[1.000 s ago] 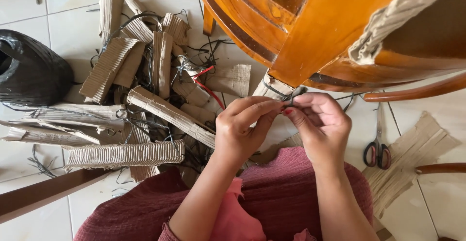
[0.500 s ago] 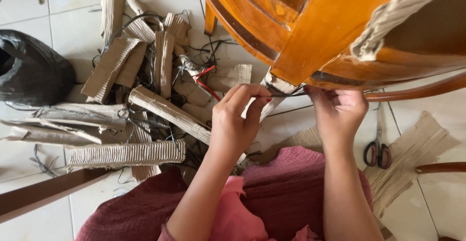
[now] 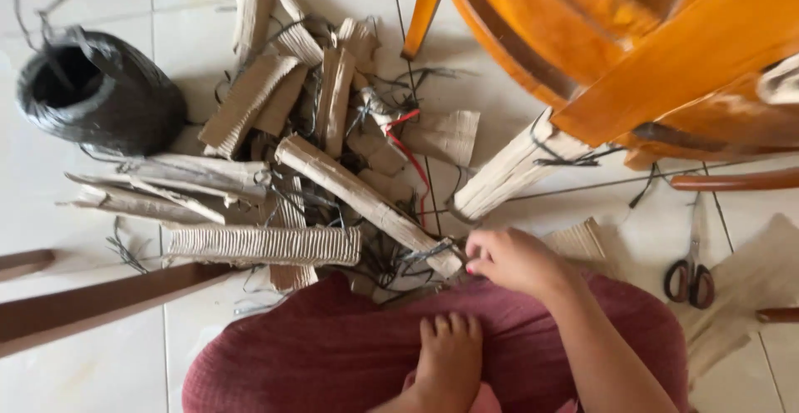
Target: Wrapping wooden chair legs with corrugated cardboard and securing them with plastic ties for protection.
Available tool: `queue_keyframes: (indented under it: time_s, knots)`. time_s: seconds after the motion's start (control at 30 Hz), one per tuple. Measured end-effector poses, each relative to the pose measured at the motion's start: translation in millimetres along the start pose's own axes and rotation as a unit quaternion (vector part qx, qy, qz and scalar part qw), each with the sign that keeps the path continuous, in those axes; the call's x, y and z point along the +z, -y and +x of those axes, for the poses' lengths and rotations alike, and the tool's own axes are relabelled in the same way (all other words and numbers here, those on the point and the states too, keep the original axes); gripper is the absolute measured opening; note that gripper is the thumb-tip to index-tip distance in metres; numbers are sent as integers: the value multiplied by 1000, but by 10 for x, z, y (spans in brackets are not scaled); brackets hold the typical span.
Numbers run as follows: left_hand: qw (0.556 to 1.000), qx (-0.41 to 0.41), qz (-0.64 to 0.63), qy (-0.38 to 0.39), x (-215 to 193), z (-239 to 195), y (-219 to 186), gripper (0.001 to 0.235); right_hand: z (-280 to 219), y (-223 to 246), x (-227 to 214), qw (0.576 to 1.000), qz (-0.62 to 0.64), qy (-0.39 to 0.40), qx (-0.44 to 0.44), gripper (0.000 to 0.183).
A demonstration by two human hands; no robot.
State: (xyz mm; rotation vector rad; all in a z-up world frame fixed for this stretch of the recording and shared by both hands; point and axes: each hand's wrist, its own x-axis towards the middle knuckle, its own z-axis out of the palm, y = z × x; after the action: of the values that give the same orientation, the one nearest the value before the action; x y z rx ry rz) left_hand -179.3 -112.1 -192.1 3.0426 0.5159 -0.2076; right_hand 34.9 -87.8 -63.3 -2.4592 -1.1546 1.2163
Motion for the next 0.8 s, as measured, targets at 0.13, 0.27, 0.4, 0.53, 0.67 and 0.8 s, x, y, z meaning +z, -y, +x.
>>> queue_keyframes:
  time_s: [0.13, 0.27, 0.4, 0.53, 0.67, 0.8]
  knots:
    - [986, 47, -90, 130, -398, 127, 218, 41, 178, 148, 167, 996, 14, -74, -45, 15]
    - [976, 64, -114, 172, -455, 127, 284, 42, 392, 279, 372, 989, -4, -94, -116, 19]
    - [979, 63, -97, 169, -415, 81, 274, 51, 617, 234, 867, 963, -162, -142, -163, 29]
    - [975, 64, -118, 174, -445, 93, 344, 42, 708, 264, 973, 947, -193, -188, -174, 16]
    - [967, 91, -148, 184, -618, 160, 488, 26, 442, 438, 544, 978, 50, -162, -123, 12]
    - [947, 90, -209, 229, -918, 243, 636, 30, 180, 229, 184, 954, 263, -109, -89, 13]
